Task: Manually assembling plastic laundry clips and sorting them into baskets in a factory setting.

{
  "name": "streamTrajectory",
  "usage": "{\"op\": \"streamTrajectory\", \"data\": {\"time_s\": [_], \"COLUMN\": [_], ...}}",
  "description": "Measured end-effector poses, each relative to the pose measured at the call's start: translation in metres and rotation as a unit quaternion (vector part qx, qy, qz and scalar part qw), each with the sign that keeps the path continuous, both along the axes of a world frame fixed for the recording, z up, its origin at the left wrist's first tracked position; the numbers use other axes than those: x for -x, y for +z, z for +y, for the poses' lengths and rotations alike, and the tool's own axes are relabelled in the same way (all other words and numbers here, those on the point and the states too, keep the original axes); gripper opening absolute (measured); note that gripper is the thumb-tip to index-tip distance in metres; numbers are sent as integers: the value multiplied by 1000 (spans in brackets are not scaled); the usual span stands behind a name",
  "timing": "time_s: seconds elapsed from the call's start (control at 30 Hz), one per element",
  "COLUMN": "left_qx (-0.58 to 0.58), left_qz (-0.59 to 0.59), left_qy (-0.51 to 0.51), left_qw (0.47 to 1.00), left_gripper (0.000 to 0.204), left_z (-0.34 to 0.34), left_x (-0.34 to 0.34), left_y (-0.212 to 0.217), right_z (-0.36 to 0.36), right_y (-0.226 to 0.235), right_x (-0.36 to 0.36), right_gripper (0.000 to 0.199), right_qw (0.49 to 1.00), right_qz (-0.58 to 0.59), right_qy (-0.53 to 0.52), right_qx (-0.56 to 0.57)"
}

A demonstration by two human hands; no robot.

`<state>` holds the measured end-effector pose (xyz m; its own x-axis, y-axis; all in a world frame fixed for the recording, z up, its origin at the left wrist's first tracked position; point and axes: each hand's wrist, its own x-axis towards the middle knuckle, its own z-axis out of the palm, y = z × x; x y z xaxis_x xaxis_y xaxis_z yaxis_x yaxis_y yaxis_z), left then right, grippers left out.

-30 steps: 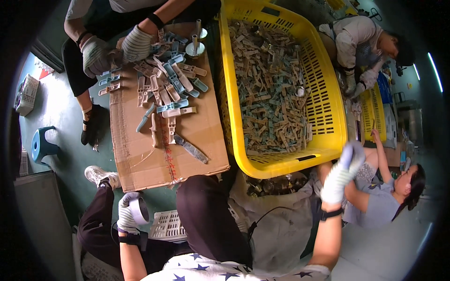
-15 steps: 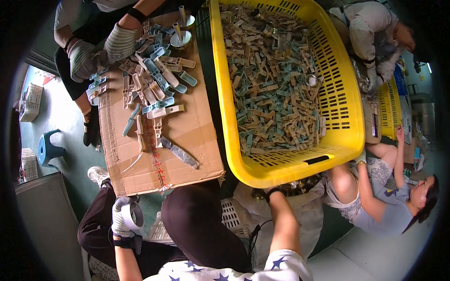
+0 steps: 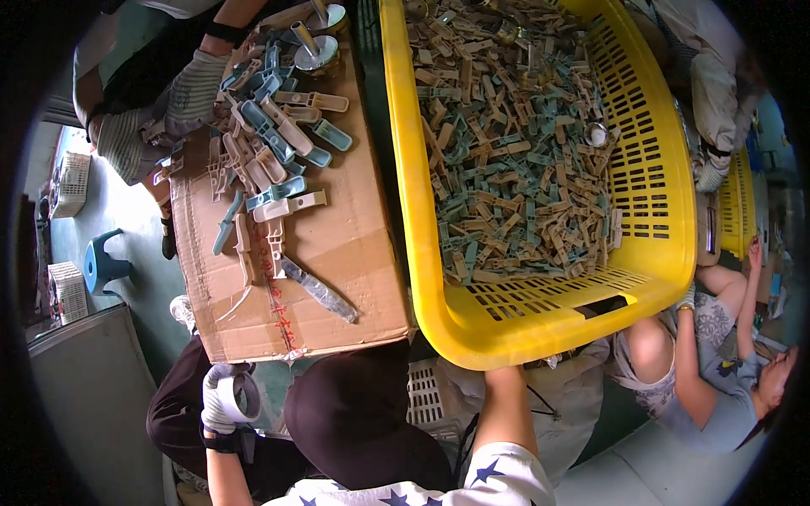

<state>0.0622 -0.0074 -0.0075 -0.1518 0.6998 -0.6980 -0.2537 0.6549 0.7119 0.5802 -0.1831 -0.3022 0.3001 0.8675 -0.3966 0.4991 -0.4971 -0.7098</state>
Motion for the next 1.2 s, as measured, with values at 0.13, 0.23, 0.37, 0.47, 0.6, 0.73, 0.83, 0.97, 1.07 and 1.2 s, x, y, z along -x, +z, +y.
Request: {"op": "streamTrajectory", "data": {"time_s": [0.13, 0.23, 0.37, 0.47, 0.6, 0.73, 0.83, 0.97, 1.07, 1.2], "left_qx": [3, 9, 27, 40, 37, 31, 32, -48, -5, 13], "left_qz": [3, -13, -30, -63, -56, -104, -173, -71, -115, -78], "left_qy": [-5, 13, 19, 30, 28, 14, 18, -40, -11, 13], "left_qw": [1000, 1000, 999, 997, 997, 994, 984, 996, 993, 997], "left_gripper": [12, 13, 13, 11, 12, 11, 9, 14, 9, 8], "left_z": [2, 3, 6, 5, 3, 3, 0, -8, -3, -4], "left_x": [-3, -4, -6, -5, -3, 1, 10, 17, 13, 12], "left_y": [5, 10, 11, 13, 15, 14, -1, 2, 5, 3], "right_z": [-1, 1, 0, 3, 7, -3, -1, 38, 41, 36], "right_y": [4, 9, 8, 7, 13, 23, 17, 68, 72, 69], "right_x": [3, 8, 7, 4, 0, -26, -37, 22, 25, 17], "right_gripper": [41, 42, 42, 43, 43, 44, 46, 46, 47, 47], "right_qw": [997, 991, 977, 961, 933, 894, 887, 852, 860, 873], "right_qz": [-58, -102, -171, -223, -293, -375, -383, -374, -360, -328], "right_qy": [38, 69, 108, 140, 182, 213, 220, 284, 286, 291], "right_qx": [31, 49, 74, 88, 103, 123, 132, 232, 224, 215]}}
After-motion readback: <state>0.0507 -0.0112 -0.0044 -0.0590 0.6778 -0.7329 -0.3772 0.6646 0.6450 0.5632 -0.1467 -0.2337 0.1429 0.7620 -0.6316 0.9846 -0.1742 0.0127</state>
